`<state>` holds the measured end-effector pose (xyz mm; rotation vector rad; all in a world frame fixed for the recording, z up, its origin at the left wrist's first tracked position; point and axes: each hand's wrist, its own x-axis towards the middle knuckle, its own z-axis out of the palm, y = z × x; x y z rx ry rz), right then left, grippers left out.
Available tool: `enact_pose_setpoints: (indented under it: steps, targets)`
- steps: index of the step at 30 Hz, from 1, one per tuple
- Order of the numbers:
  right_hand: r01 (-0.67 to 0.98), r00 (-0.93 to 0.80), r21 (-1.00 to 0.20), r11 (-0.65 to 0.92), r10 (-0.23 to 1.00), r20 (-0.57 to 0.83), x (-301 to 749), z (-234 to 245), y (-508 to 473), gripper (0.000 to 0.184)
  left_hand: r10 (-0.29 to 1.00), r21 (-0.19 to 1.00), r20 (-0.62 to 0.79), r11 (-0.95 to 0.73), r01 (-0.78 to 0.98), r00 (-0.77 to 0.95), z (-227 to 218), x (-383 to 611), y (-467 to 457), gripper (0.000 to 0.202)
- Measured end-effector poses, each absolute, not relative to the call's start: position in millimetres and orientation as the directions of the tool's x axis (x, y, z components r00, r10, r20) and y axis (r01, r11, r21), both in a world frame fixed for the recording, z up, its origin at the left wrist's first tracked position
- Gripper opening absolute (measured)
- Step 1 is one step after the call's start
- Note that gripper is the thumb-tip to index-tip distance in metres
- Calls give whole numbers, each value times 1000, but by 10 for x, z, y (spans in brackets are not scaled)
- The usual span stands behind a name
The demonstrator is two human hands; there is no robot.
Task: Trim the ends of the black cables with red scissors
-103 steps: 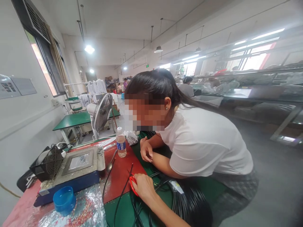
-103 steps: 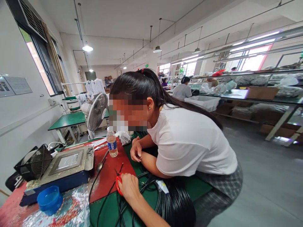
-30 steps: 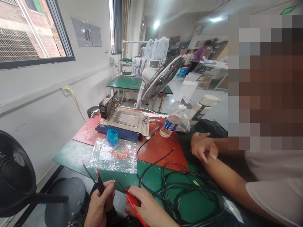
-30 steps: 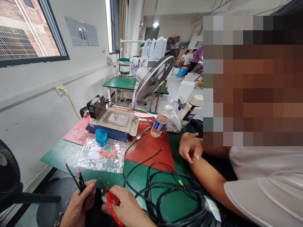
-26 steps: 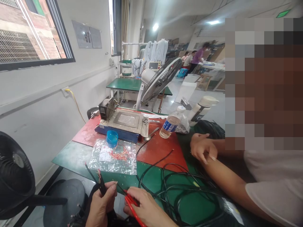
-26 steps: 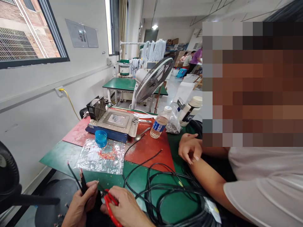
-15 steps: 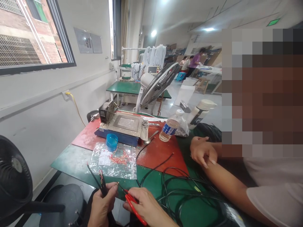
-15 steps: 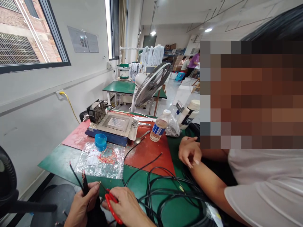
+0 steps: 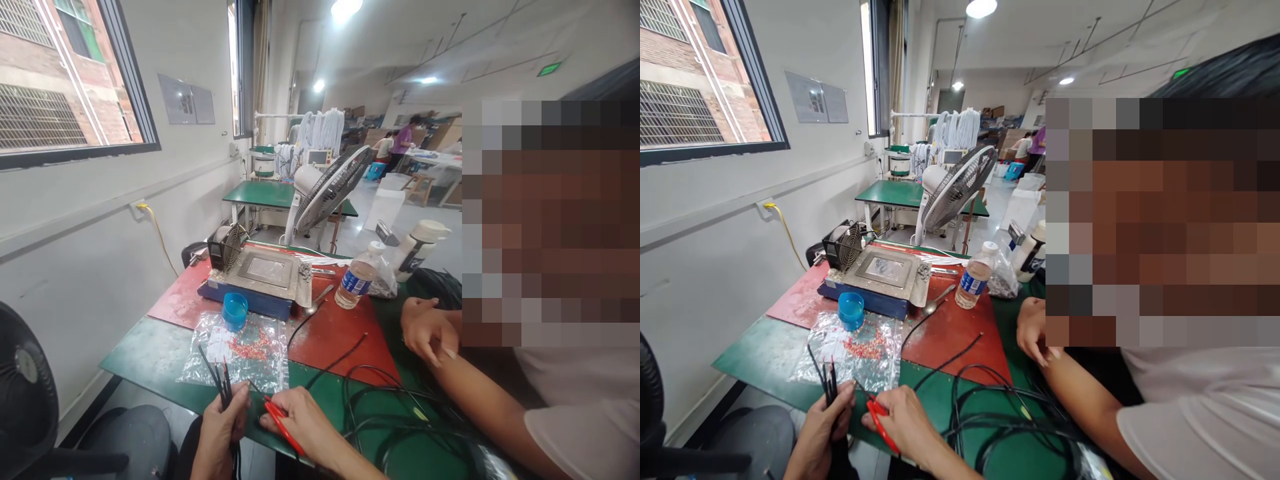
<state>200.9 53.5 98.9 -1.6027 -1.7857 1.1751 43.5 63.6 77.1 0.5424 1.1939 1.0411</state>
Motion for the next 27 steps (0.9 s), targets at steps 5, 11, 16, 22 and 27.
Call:
enact_pose_setpoints:
  steps: [5, 11, 16, 22, 27]
  targets:
    - [131, -247, -957, -260, 926, -285, 1925, 953, 563, 45, 864, 770, -499, 478, -423, 67, 787, 349, 553, 47]
    - [-227, -311, -865, -447, 875, -370, 1755, 1031, 576, 51, 862, 775, -496, 495, -393, 107, 886, 306, 384, 38]
    - [-239, -331, -868, -434, 877, -348, 1674, 1033, 527, 48, 879, 793, -471, 457, -403, 71, 827, 334, 320, 38]
    - [-236, -312, -886, -400, 895, -320, 1672, 986, 428, 46, 863, 782, -489, 497, -376, 124, 808, 341, 315, 41]
    - [-351, -399, -714, -606, 787, -471, 1673, 1022, 433, 45, 862, 777, -476, 505, -376, 173, 910, 358, 311, 37]
